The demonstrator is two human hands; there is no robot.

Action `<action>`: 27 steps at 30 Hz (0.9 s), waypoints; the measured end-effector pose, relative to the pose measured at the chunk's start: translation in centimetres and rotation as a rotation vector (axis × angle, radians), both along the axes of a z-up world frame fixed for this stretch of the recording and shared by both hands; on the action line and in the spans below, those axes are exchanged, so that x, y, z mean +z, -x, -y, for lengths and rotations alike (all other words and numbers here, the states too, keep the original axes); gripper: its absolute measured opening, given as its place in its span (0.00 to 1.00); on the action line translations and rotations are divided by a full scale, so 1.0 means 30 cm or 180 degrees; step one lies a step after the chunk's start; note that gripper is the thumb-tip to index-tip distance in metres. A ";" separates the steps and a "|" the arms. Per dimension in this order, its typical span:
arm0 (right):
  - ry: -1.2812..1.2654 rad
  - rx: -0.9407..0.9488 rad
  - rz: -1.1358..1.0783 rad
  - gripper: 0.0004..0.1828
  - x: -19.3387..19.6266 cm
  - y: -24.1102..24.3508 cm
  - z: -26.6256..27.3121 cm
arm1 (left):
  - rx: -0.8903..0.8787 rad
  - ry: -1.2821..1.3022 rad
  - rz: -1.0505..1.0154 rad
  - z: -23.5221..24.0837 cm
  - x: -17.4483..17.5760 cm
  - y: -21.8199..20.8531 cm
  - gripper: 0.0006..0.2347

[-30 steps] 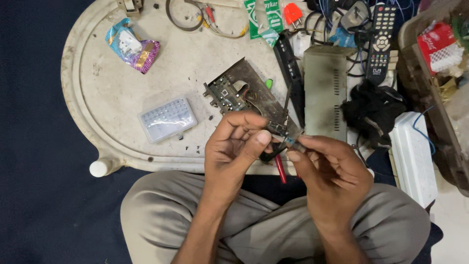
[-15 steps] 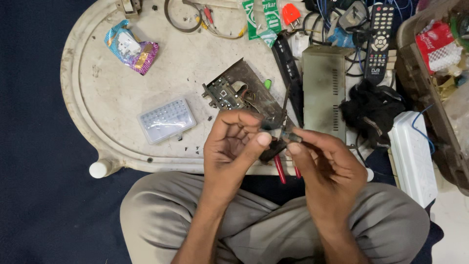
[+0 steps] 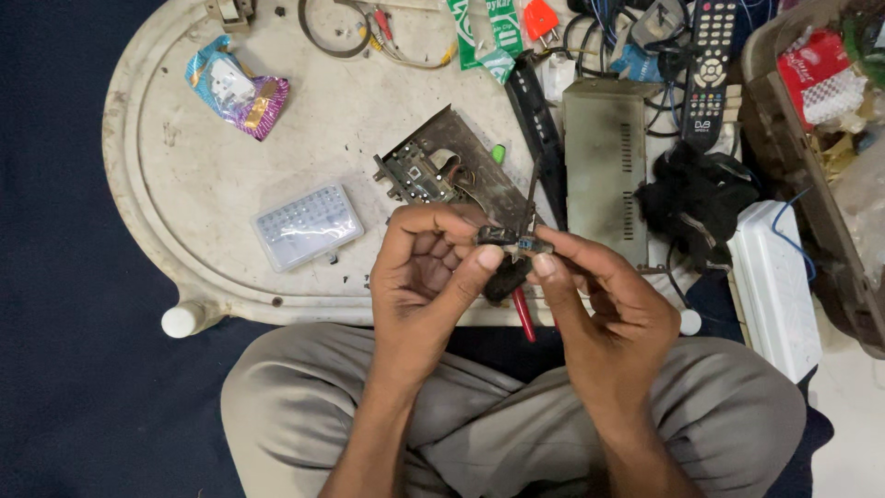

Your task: The person uses red pliers to grip and pull a metal component from a black electronic chassis. They then remove a small black plastic part from the chassis and use a green screwdriver to work on the interior of the device.

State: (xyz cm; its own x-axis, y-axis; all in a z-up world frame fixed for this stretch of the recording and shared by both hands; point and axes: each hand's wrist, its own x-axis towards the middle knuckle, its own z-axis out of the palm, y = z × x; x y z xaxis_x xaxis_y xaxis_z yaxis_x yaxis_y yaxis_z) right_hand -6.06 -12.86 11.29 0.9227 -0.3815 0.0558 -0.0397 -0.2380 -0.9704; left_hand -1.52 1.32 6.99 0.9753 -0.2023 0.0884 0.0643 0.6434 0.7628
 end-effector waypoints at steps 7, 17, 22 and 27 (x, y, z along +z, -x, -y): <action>0.0027 0.0053 0.0082 0.15 -0.003 0.000 0.000 | 0.0071 -0.0110 0.0047 0.006 -0.003 -0.004 0.11; 0.0131 0.0140 0.0221 0.14 -0.008 0.004 0.010 | 0.0072 -0.0229 0.0042 -0.001 0.006 -0.004 0.11; 0.0150 0.0127 0.0173 0.14 -0.008 0.004 0.010 | 0.0078 -0.0227 0.0041 0.000 0.006 -0.004 0.11; 0.0126 0.0122 0.0159 0.14 -0.009 -0.001 0.009 | 0.0074 -0.0171 0.0016 0.006 0.003 -0.004 0.11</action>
